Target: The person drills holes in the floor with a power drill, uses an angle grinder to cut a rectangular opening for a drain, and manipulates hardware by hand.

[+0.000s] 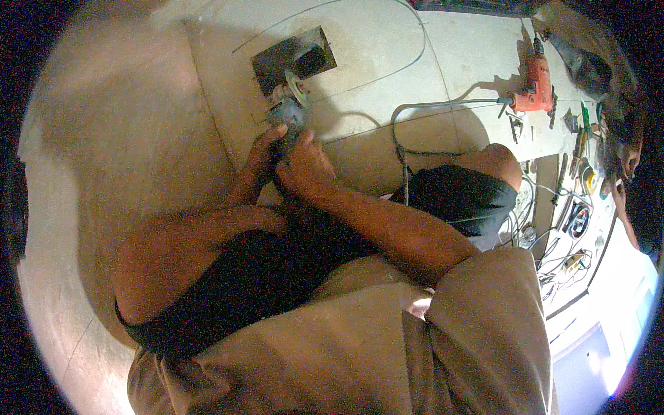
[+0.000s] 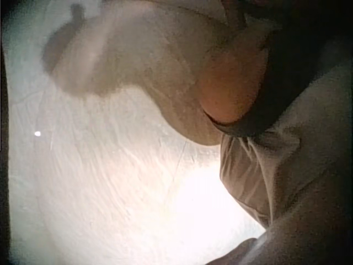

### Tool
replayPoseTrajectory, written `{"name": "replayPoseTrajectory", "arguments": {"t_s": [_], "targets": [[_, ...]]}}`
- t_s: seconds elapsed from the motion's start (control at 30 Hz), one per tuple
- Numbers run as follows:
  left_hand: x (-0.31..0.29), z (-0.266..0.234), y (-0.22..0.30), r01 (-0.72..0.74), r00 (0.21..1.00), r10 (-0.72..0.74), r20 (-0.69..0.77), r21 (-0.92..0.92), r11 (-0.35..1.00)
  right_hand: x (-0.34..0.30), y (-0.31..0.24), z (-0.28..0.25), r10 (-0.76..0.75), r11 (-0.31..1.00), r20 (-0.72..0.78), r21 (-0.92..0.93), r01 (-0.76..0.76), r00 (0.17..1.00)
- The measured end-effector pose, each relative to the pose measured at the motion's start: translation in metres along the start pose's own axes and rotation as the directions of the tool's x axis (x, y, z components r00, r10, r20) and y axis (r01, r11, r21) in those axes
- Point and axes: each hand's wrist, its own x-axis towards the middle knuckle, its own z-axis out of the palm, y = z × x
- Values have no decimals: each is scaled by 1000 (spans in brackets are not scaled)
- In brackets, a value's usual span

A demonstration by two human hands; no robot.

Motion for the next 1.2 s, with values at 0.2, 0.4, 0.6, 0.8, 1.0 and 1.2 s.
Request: {"name": "replayPoseTrajectory", "arguments": {"t_s": [0.2,0.4,0.6,0.8,1.0,1.2], "targets": [[0,0,2,29,1000,-29,-5,3,1000,-1,-5,-4,14,1000,-10,-13,-15,1000],[0,3,2,-2,1000,2,-4,28,1000,-1,-3,-6,30,999,11,13,-30,999],[4,-1,0,34,999,-34,-4,42,999,3,1,-4,30,999,9,29,-30,1000],[7,-5,-2,41,999,-41,3,18,999,4,1,-4,31,999,-6,26,-31,999],[5,0,0,23,1000,-23,-9,18,1000,4,3,-4,12,999,3,47,-12,1000],[-5,7,7,34,999,-33,-18,52,998,2,4,-5,22,999,13,48,-23,1000]]}}
